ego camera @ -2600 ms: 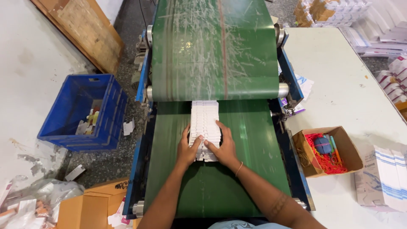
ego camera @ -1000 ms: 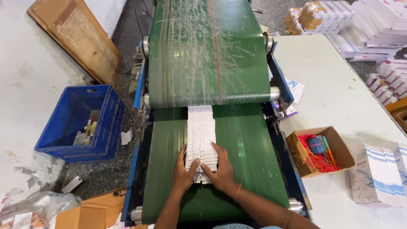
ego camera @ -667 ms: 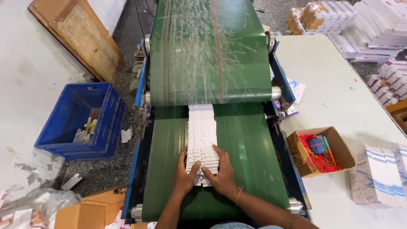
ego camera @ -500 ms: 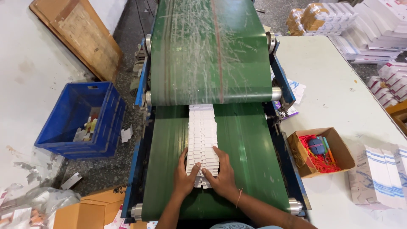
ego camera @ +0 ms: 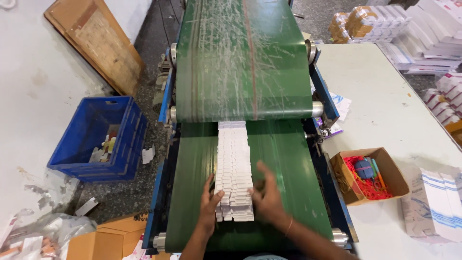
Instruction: The person organizes flat paper products from a conveyor belt into stacks and secures them using rubber bands.
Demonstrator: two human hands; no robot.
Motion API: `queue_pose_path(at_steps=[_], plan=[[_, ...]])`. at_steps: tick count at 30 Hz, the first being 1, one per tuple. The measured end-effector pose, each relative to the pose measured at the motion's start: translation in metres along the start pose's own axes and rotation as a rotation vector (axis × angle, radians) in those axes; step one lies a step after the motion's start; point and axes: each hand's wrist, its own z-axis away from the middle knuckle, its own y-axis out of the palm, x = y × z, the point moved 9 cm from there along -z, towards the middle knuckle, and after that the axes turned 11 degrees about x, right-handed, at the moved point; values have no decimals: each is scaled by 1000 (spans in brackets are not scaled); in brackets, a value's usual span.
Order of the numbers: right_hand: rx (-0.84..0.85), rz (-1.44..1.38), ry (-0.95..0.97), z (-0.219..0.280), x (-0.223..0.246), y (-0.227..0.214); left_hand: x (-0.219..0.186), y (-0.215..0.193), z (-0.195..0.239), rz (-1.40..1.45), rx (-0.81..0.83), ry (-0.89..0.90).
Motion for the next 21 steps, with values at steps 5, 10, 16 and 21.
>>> queue_pose_path(at_steps=[5,10,16,21], plan=[[-21,514,-219,-92,37,-44,-29,17,-40,-43,-73,26],[232,817,-181,-102,2,-14,-8,0,-45,-103,22,145],[179,570,-374,40,25,0,-55,15,68,-322,238,39],[-3,426,-505,44,23,-42,-96,123,73,-1332,422,95]])
